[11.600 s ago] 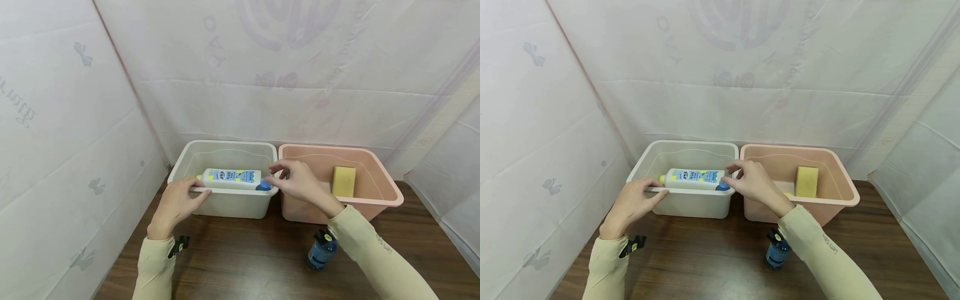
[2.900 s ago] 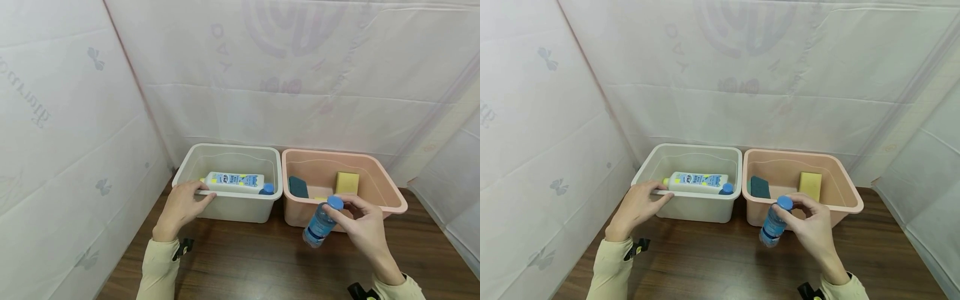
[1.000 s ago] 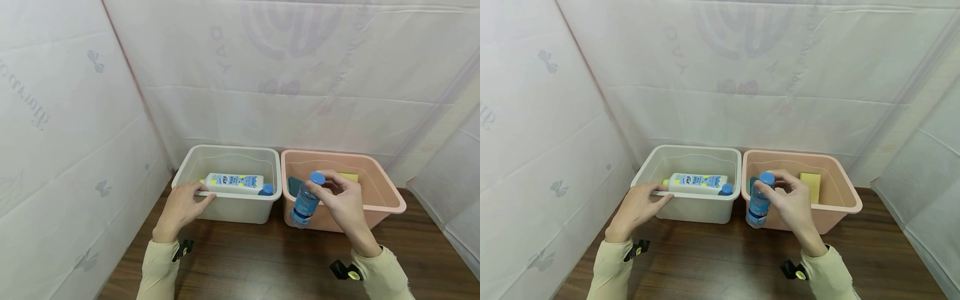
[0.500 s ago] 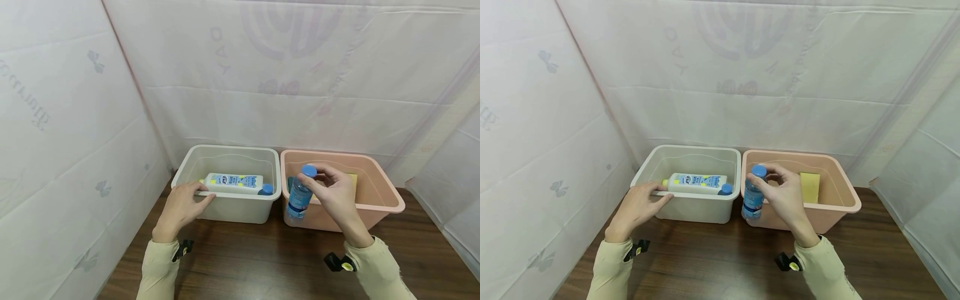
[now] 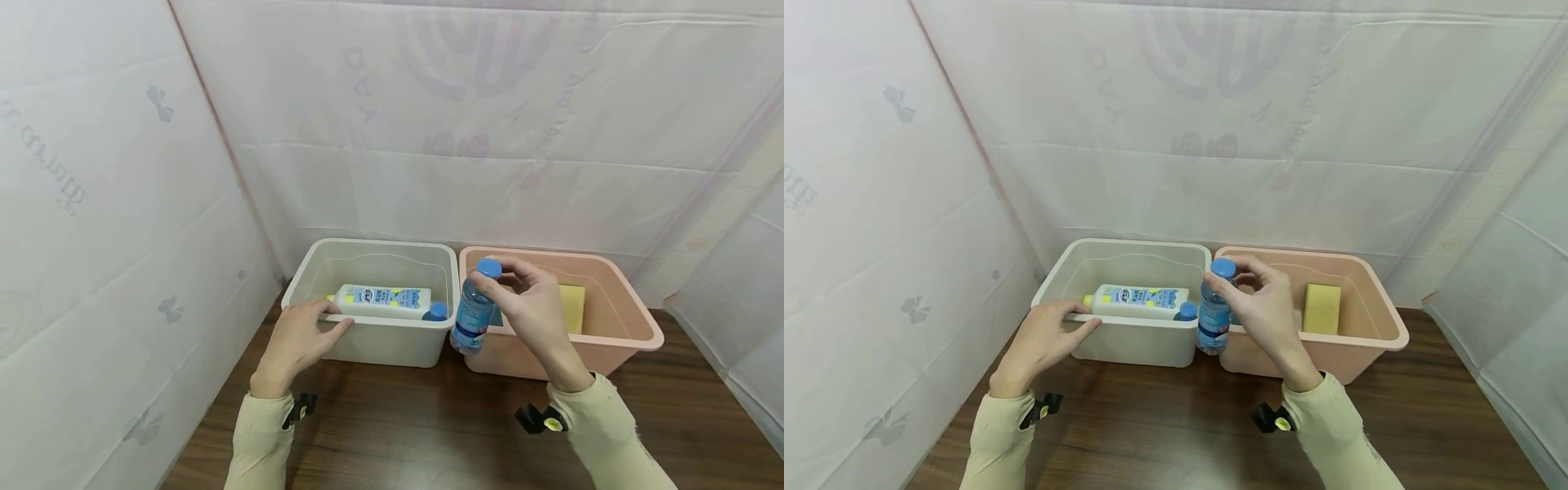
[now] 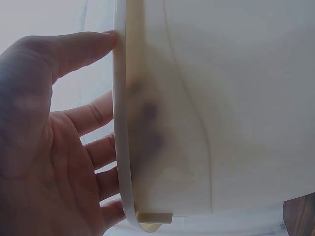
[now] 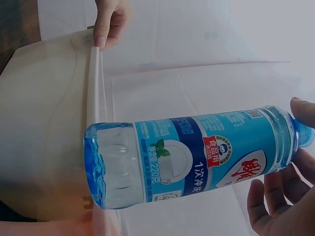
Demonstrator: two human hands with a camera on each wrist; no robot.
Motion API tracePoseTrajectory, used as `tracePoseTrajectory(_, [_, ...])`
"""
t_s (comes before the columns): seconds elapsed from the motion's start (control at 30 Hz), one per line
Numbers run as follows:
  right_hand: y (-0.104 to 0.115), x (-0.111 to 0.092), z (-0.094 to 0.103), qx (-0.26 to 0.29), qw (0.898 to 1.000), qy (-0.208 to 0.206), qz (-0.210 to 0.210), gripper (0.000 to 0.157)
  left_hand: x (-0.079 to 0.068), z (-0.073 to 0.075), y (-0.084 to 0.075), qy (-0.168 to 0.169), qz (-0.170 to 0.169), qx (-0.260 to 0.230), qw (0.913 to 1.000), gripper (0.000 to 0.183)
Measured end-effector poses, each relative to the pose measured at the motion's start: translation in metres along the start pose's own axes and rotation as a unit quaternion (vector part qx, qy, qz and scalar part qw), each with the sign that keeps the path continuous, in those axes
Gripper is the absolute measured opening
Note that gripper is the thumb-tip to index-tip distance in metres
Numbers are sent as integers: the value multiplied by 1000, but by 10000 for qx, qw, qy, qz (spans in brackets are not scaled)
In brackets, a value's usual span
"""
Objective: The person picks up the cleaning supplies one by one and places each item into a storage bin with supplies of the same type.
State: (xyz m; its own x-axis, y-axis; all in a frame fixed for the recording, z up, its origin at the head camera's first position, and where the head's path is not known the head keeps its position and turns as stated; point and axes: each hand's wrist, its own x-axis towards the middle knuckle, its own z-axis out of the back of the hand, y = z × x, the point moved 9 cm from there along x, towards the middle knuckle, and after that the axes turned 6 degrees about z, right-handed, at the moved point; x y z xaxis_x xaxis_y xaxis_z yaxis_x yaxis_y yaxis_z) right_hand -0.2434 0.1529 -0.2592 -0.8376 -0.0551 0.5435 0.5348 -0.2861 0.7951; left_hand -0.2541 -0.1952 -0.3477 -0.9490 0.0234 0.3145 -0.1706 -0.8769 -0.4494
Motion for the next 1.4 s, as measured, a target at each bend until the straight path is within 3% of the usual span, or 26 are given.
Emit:
tracePoseTrajectory(0.37, [8,16,-13,131,9998,132,-30,29,2,2,-4,27,-13,11,10000,30])
tracePoseTrajectory(1.4, [3,47,-55,587,9965,415,-434,32,0,1,-7,77,5,75,9999,33])
